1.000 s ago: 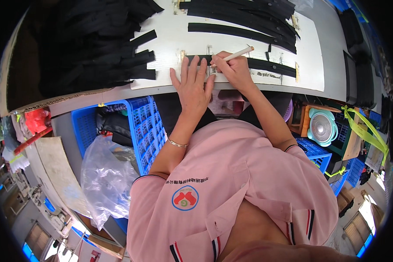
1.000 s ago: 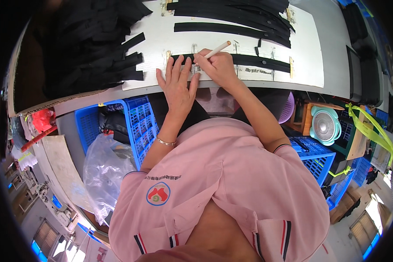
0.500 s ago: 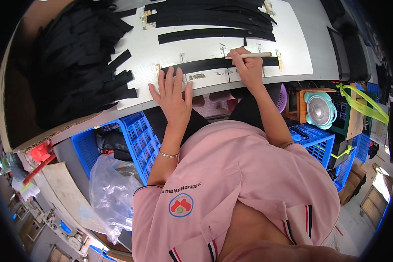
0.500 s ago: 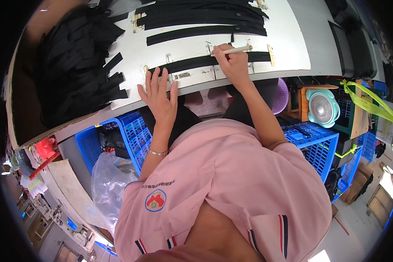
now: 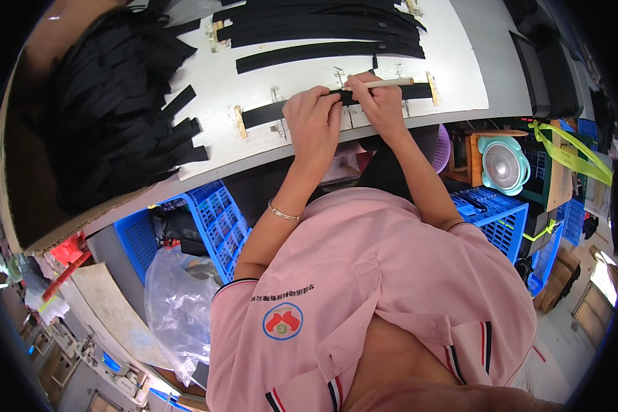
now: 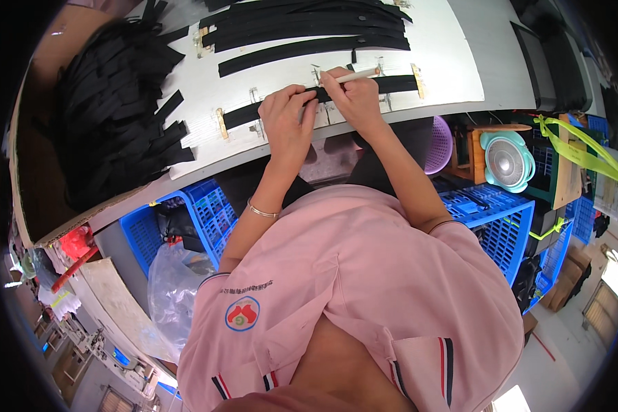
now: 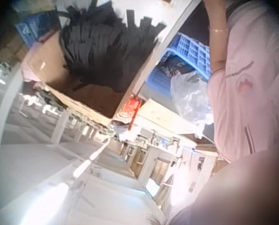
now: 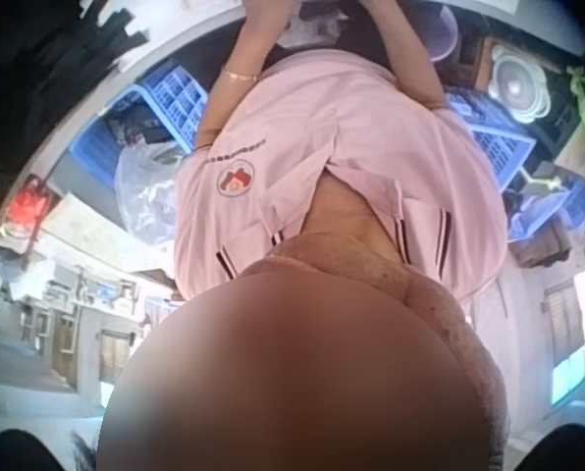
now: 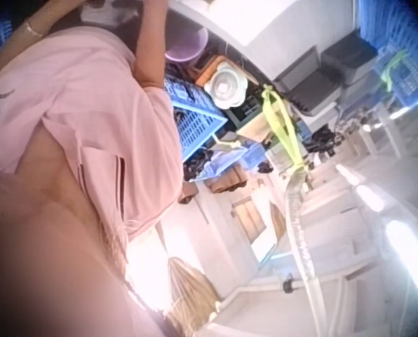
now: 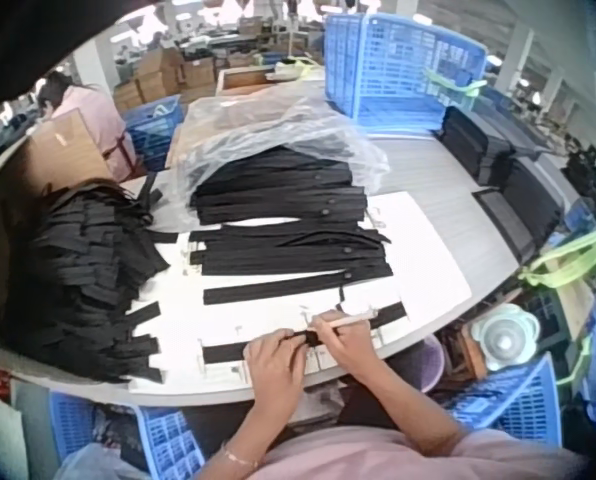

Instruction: Marking and aligning black fabric strips, likely zipper components, on a template board for manufacturing.

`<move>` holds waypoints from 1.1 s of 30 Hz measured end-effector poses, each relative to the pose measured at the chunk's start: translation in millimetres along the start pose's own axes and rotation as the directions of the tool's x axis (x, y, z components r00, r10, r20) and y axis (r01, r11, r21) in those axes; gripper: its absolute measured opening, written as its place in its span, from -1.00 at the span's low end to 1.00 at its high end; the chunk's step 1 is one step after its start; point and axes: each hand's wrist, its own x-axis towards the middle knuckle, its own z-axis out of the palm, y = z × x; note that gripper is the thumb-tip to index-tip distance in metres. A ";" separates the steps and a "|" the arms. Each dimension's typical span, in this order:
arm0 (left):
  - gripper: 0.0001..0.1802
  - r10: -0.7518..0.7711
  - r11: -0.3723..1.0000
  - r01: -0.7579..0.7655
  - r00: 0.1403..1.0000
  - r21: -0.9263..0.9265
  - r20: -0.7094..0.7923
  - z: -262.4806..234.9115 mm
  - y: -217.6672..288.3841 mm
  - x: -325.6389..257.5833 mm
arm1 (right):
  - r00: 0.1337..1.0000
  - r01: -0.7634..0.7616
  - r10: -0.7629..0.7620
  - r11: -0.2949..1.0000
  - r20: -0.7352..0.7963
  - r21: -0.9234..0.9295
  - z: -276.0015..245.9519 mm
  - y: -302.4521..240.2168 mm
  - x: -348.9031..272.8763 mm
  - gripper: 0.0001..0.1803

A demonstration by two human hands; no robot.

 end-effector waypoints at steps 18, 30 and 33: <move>-0.85 -0.012 0.999 0.013 1.000 0.042 -0.021 4.3 -0.4 0.0 | 0.991 0.082 -0.081 0.996 0.103 -0.014 -7.3 9.4 -4.1 -0.78; -0.85 0.004 0.998 -0.004 1.000 0.065 0.007 5.6 2.9 1.9 | 0.950 -0.197 0.247 0.948 -0.192 0.249 -92.5 33.1 5.9 -0.69; -0.86 0.024 0.997 -0.026 0.999 0.074 0.024 13.6 12.4 5.9 | 0.976 -0.152 0.181 0.964 -0.122 0.217 -91.3 44.2 4.5 -0.72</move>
